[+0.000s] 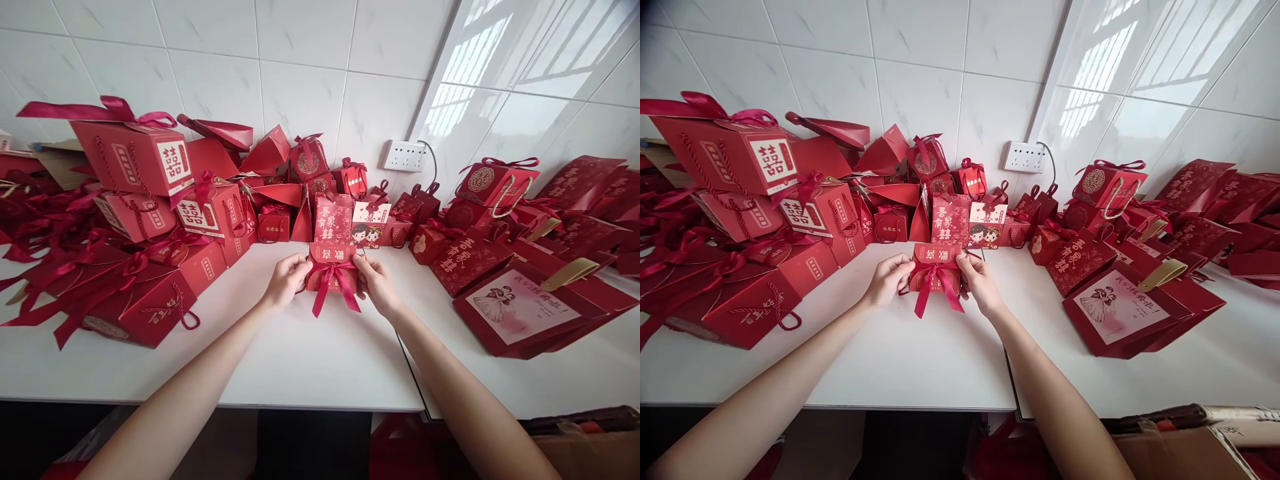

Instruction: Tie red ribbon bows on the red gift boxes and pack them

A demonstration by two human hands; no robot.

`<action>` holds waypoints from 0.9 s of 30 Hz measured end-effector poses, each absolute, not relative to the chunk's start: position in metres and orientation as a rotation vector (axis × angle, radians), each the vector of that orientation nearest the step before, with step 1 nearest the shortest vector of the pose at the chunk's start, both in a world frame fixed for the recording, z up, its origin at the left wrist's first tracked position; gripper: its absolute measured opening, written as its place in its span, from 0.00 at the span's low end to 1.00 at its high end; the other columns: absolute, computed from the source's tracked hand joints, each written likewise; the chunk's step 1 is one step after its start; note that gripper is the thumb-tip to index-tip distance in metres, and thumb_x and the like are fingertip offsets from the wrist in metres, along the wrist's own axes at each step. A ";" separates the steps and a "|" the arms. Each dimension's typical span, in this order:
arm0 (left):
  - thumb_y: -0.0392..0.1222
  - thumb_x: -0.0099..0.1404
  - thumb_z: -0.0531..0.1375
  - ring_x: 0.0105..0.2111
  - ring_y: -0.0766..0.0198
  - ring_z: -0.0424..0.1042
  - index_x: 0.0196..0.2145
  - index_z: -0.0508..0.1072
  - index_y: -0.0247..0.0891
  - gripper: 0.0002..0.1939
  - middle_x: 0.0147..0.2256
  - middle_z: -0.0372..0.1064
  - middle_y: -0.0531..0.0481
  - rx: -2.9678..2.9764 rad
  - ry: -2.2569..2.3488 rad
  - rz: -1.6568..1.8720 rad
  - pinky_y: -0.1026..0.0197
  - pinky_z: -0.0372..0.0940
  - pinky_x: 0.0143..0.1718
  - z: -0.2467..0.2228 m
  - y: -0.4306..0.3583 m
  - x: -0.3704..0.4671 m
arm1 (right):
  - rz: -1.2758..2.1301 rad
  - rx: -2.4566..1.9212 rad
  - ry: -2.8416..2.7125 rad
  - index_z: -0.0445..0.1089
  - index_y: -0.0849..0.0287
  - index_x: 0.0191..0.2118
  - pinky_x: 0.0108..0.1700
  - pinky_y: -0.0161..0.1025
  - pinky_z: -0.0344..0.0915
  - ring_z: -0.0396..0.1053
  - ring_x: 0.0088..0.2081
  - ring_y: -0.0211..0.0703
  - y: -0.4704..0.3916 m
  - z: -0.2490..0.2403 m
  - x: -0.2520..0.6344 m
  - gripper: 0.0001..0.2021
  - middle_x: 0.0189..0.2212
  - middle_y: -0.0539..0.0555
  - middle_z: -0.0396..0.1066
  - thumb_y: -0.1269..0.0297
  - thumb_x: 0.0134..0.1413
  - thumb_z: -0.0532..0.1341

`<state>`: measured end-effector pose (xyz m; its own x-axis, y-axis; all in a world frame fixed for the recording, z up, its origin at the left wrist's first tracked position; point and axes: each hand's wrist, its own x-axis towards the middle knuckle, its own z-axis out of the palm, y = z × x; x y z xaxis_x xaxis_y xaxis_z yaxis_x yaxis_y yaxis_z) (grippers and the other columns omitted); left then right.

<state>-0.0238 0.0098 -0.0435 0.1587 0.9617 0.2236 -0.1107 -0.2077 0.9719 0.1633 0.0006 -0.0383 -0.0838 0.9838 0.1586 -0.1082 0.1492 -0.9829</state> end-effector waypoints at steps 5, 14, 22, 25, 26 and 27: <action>0.46 0.54 0.58 0.14 0.76 0.48 0.19 0.55 0.38 0.16 0.14 0.48 0.61 1.423 0.933 1.302 0.69 0.45 0.16 -0.042 0.010 -0.024 | 0.938 -1.320 -1.331 0.57 0.58 0.19 0.14 0.29 0.57 0.56 0.15 0.30 0.001 -0.032 0.171 0.22 0.14 0.45 0.56 0.46 0.52 0.57; 0.46 0.55 0.58 0.14 0.76 0.49 0.18 0.55 0.38 0.17 0.14 0.48 0.61 1.444 0.973 1.342 0.69 0.45 0.15 -0.042 0.009 -0.025 | 0.700 -0.963 -1.594 0.58 0.53 0.52 0.50 0.49 0.67 0.58 0.57 0.53 0.006 -0.035 0.184 0.32 0.55 0.60 0.59 0.44 0.43 0.63; 0.47 0.55 0.59 0.16 0.72 0.56 0.27 0.65 0.38 0.11 0.19 0.60 0.58 1.418 1.038 1.451 0.68 0.53 0.17 -0.043 0.011 -0.024 | 0.496 -0.933 -2.099 0.26 0.51 0.66 0.60 0.62 0.51 0.43 0.65 0.62 0.009 -0.055 0.182 0.57 0.65 0.65 0.39 0.59 0.41 0.69; 0.46 0.59 0.58 0.25 0.68 0.65 0.28 0.67 0.37 0.09 0.26 0.65 0.53 1.592 1.117 1.627 0.65 0.62 0.26 -0.046 0.013 -0.025 | 0.395 -0.909 -2.080 0.25 0.51 0.66 0.58 0.61 0.56 0.47 0.64 0.61 0.011 -0.060 0.178 0.55 0.64 0.65 0.43 0.62 0.43 0.67; 0.45 0.60 0.58 0.28 0.67 0.66 0.28 0.67 0.37 0.08 0.28 0.65 0.52 1.685 1.140 1.731 0.64 0.63 0.30 -0.046 0.013 -0.026 | 0.351 -0.903 -2.083 0.26 0.51 0.66 0.57 0.61 0.57 0.48 0.64 0.62 0.011 -0.061 0.177 0.54 0.64 0.65 0.44 0.64 0.43 0.67; 0.42 0.60 0.58 0.31 0.66 0.67 0.28 0.67 0.38 0.07 0.30 0.65 0.51 1.790 1.147 1.848 0.63 0.64 0.33 -0.046 0.012 -0.026 | 0.303 -0.896 -2.085 0.27 0.51 0.66 0.57 0.61 0.57 0.48 0.64 0.62 0.010 -0.063 0.175 0.54 0.63 0.66 0.44 0.65 0.42 0.67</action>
